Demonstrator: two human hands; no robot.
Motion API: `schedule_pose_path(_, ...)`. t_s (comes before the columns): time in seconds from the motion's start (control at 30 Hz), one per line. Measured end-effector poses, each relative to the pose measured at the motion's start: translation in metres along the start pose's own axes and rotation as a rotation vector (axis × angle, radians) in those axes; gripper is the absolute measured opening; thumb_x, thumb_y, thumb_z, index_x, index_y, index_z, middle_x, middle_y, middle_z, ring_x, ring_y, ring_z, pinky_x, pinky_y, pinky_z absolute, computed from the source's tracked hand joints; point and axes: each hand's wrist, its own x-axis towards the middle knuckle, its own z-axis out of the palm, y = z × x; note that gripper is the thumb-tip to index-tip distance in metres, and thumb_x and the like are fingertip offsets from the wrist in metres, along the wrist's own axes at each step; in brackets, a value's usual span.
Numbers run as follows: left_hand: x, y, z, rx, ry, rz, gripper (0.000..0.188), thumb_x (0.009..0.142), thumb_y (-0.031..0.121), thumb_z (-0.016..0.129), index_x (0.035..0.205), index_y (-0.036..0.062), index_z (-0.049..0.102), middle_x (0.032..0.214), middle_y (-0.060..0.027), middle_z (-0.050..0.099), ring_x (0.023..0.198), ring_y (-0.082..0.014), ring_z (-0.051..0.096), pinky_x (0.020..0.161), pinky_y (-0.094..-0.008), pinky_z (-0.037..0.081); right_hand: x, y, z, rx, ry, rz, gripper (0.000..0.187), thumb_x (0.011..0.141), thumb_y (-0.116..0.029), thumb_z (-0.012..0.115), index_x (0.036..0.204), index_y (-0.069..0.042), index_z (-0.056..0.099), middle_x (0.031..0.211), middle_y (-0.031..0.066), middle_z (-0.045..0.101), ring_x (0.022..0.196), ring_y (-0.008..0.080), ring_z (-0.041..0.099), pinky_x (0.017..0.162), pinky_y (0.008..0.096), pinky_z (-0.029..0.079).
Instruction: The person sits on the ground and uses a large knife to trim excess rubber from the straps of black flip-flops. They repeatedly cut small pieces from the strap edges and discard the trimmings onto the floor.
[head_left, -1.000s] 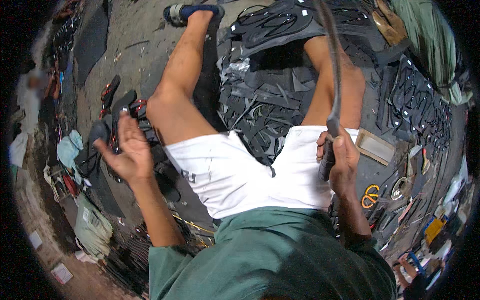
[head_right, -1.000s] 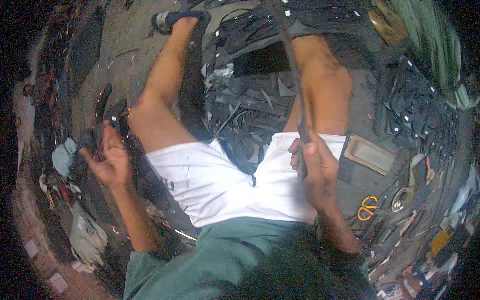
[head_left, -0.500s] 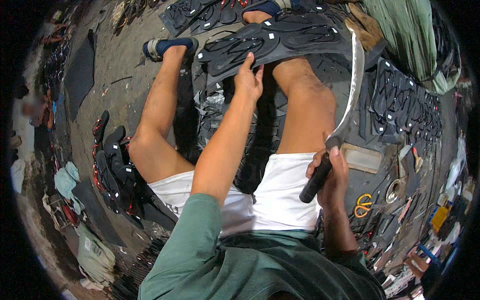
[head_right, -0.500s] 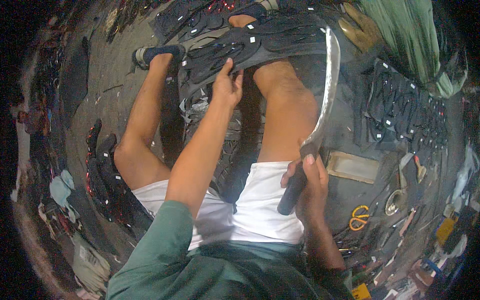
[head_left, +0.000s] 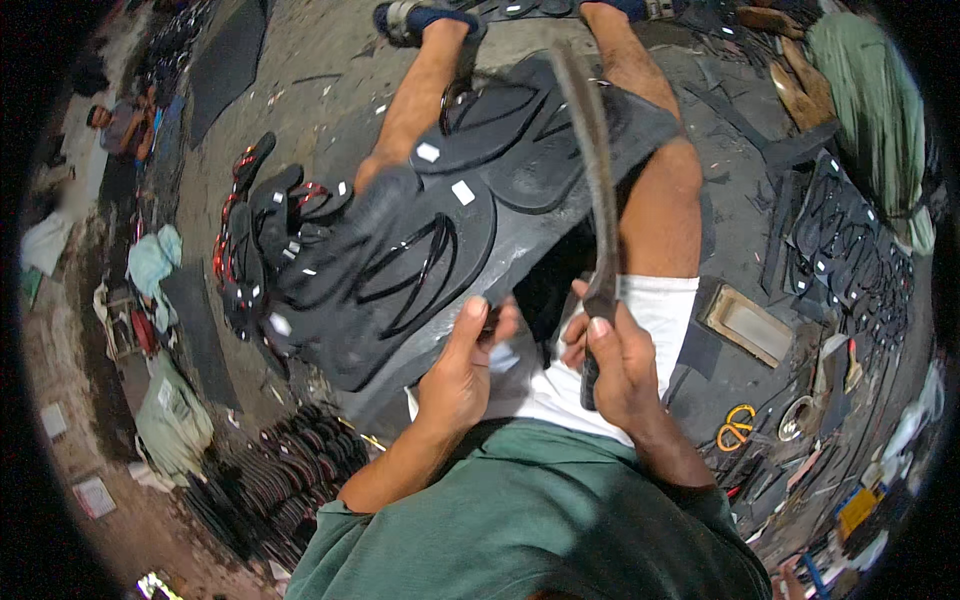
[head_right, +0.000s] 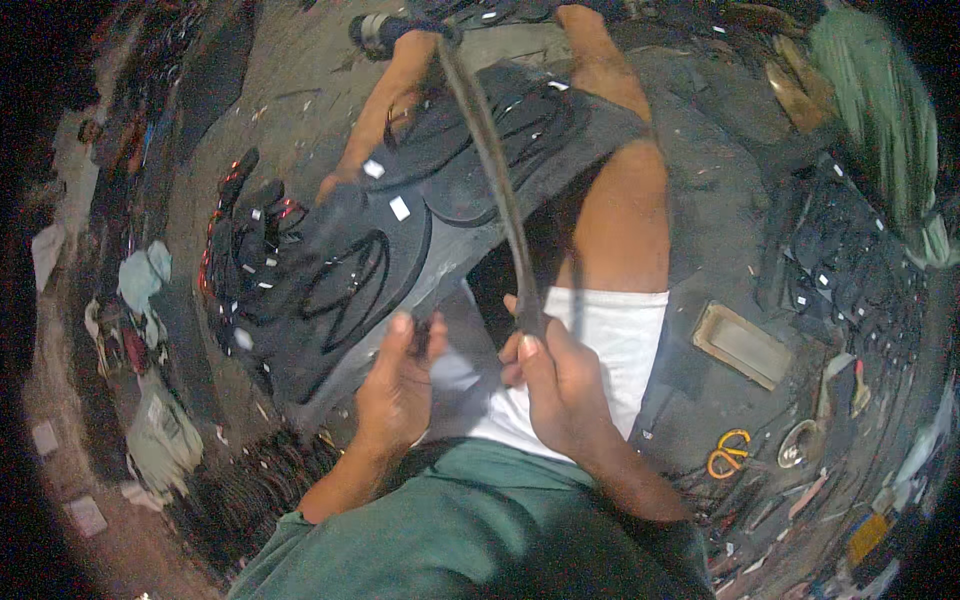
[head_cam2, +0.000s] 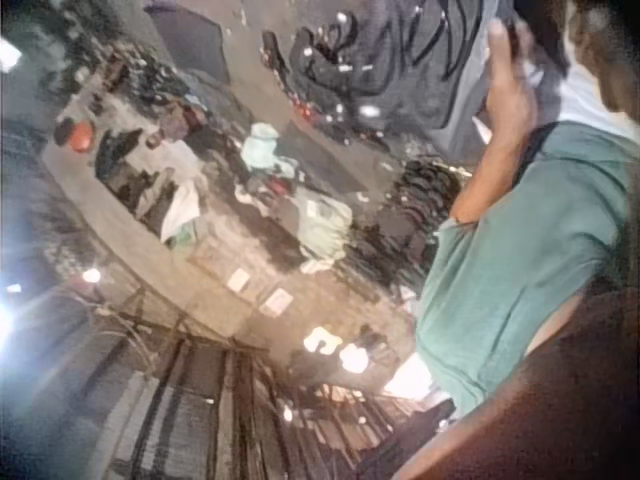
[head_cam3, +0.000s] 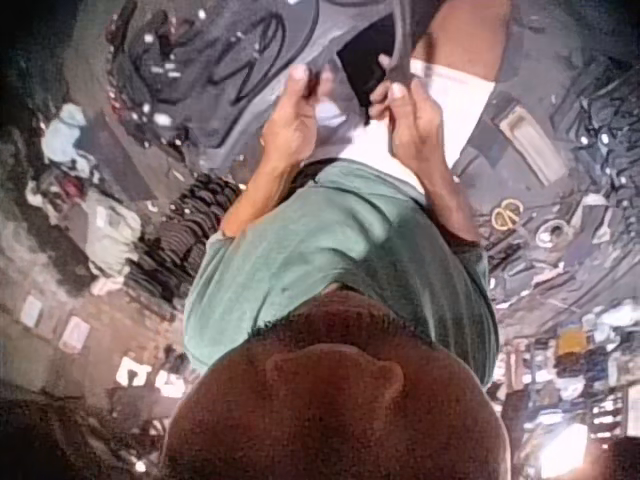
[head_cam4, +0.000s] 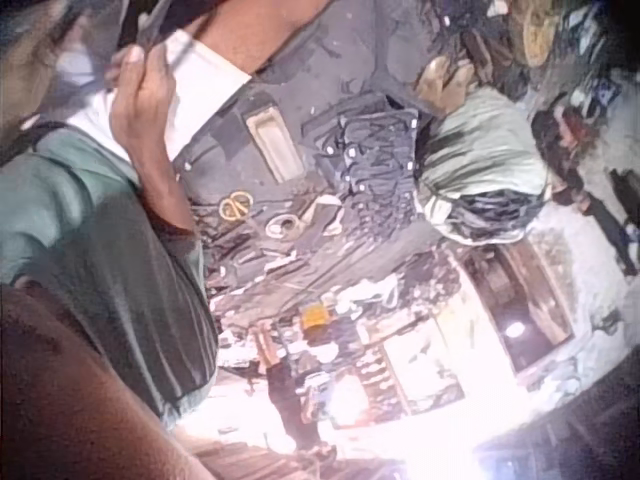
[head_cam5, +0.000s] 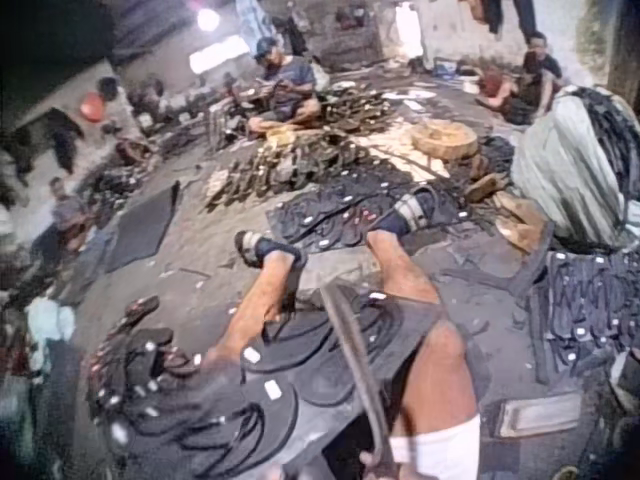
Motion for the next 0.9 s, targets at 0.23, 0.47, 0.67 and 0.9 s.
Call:
schedule_pose_path(0.23,-0.019,-0.003,0.014,-0.255,0.011,-0.095,0.044,0.107,0.048,0.047,0.106,0.0072,0.064,0.082,0.0008,0.056,0.078,-0.0123,0.055,0.076,-0.0281,0.046,-0.050,0.011,0.006,-0.586,0.026,-0.156,0.033,0.102,-0.012,0.051,0.131,0.002,0.059,0.090,0.0234,0.066,0.080,0.0370,0.066,0.071,0.0430,0.053)
schedule_pose_path(0.47,-0.033,-0.021,0.003,-0.215,-0.017,-0.261,0.039,0.106,0.048,0.048,0.101,0.0127,0.064,0.078,0.0018,0.055,0.073,-0.0123,0.052,0.070,-0.0276,0.042,-0.009,0.011,0.030,-0.715,-0.032,0.104,0.026,0.098,-0.011,0.056,0.121,0.001,0.060,0.095,0.0278,0.068,0.084,0.0474,0.067,0.072,0.0534,0.054)
schedule_pose_path(0.67,-0.035,-0.009,0.018,-0.128,-0.022,-0.318,0.042,0.105,0.052,0.047,0.088,0.0158,0.060,0.073,0.0033,0.052,0.070,-0.0130,0.050,0.068,-0.0289,0.038,0.025,0.040,0.052,-0.588,0.111,-0.003,0.034,0.096,-0.016,0.054,0.125,0.000,0.056,0.089,0.0297,0.068,0.080,0.0497,0.066,0.066,0.0566,0.051)
schedule_pose_path(0.9,-0.034,-0.013,0.011,-0.059,-0.102,-0.338,0.043,0.106,0.049,0.046,0.086,0.0121,0.052,0.072,-0.0020,0.048,0.067,-0.0142,0.048,0.063,-0.0303,0.039,0.051,0.071,0.047,-0.394,0.109,-0.111,0.033,0.082,-0.019,0.064,0.109,0.000,0.067,0.093,0.0299,0.069,0.083,0.0517,0.066,0.070,0.0526,0.053)
